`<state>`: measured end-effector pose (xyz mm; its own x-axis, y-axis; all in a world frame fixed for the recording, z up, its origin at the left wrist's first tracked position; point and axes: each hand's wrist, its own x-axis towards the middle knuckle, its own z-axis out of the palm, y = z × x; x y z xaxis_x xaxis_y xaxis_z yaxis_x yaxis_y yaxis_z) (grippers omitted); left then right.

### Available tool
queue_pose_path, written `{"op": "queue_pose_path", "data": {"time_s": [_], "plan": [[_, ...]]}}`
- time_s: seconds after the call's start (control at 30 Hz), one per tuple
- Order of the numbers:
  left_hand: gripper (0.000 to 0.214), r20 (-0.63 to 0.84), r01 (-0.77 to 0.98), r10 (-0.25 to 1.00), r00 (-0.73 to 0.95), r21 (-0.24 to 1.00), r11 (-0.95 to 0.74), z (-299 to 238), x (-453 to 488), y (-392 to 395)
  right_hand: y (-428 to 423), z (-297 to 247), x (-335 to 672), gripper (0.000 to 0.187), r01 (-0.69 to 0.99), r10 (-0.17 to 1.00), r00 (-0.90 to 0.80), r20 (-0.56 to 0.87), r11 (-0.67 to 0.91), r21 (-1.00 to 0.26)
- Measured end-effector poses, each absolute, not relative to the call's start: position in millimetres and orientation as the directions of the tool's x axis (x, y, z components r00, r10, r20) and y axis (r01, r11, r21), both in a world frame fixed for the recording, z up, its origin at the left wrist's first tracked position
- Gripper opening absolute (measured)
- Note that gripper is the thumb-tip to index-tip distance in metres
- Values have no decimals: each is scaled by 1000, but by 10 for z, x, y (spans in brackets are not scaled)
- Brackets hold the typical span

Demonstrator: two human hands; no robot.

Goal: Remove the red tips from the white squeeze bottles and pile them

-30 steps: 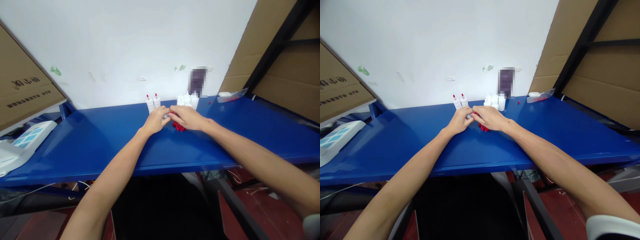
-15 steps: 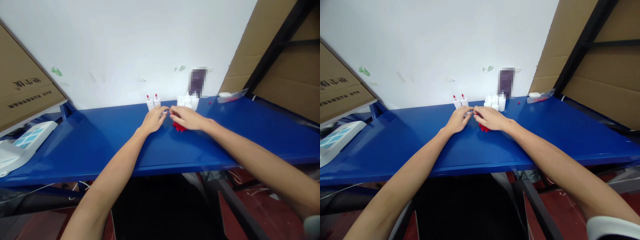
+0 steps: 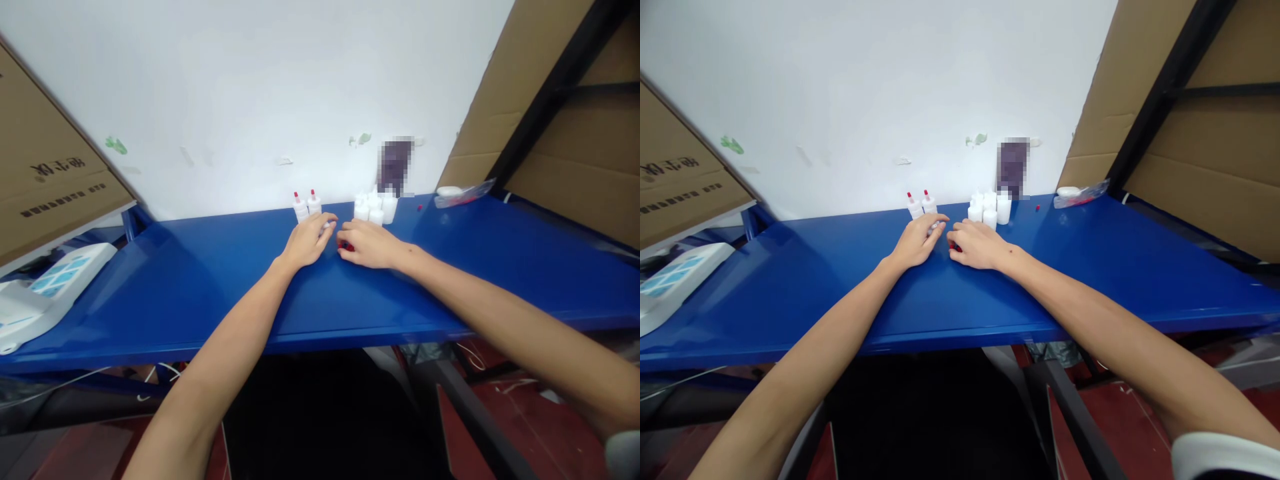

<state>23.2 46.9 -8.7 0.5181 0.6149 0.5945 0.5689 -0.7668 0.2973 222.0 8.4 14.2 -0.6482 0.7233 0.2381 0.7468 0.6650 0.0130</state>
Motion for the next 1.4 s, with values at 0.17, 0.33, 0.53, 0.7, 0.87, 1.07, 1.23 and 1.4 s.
{"op": "queue_pose_path", "data": {"time_s": [0.17,0.33,0.53,0.7,0.87,1.07,1.23,1.4], "plan": [[33,590,571,618,520,299,-765,-91,232,466,84,135,2216,18,768,745,-629,224,640,27],[33,580,573,619,529,294,-765,-92,231,468,80,132,2209,16,769,742,-626,240,639,31],[33,576,577,619,534,287,-765,-93,227,477,38,176,2189,10,752,722,-641,262,659,24],[33,570,581,625,534,290,-761,-97,224,477,21,200,2191,9,747,720,-647,251,665,18],[33,563,584,632,533,296,-756,-86,230,466,1,217,2190,12,748,720,-650,244,663,35],[33,570,577,628,530,300,-760,-85,231,465,-8,250,2211,15,760,729,-641,238,647,65],[33,565,583,632,530,299,-756,-78,231,460,-11,254,2217,17,742,711,-660,242,667,64],[33,560,588,638,528,301,-751,-66,233,442,-20,268,2219,15,740,714,-667,214,668,76]]}}
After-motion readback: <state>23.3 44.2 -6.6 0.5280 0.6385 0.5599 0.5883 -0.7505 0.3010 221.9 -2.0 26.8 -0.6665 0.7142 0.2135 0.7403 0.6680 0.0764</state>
